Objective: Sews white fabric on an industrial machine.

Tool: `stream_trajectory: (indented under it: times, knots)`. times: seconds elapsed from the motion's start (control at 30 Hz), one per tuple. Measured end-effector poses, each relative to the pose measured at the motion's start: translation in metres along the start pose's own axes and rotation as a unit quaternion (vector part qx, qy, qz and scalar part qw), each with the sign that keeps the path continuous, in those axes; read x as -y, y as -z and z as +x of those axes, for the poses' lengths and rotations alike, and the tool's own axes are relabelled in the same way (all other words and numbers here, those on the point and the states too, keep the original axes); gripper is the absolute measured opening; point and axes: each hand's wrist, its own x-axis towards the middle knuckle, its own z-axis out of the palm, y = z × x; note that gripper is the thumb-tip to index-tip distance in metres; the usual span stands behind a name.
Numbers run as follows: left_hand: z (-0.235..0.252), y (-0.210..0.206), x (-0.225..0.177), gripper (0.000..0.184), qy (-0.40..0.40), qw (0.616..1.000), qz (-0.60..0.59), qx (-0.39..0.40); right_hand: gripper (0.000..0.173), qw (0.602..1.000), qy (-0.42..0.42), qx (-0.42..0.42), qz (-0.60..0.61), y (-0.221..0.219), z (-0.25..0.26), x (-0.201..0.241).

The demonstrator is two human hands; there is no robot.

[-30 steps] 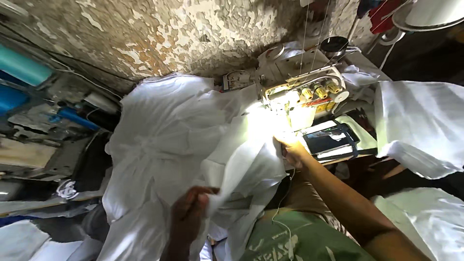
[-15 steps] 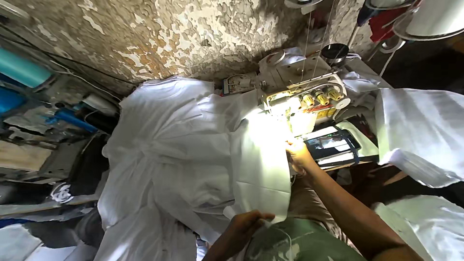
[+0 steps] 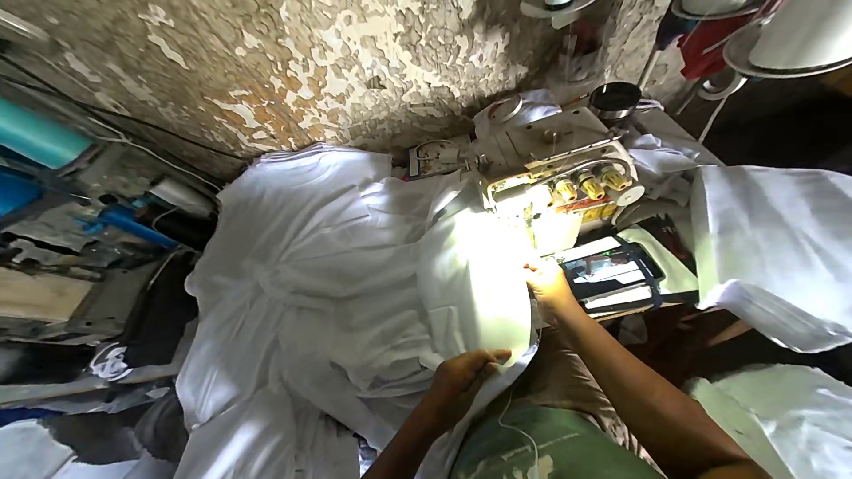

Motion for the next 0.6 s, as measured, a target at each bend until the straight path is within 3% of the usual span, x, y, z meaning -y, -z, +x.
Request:
stream_trajectory:
  times: [0.27, 0.6]
  knots:
    - [0.03, 0.006, 0.005, 0.03, -0.025, 0.99, 0.116, -0.069, 0.005, 0.997, 0.023, 0.025, -0.073, 0.007, 0.001, 0.003]
    - [0.052, 0.004, -0.003, 0.027, -0.074, 0.965, 0.212, -0.136, 0.007, 1.0, -0.001, 0.004, -0.004, 0.006, 0.004, 0.002]
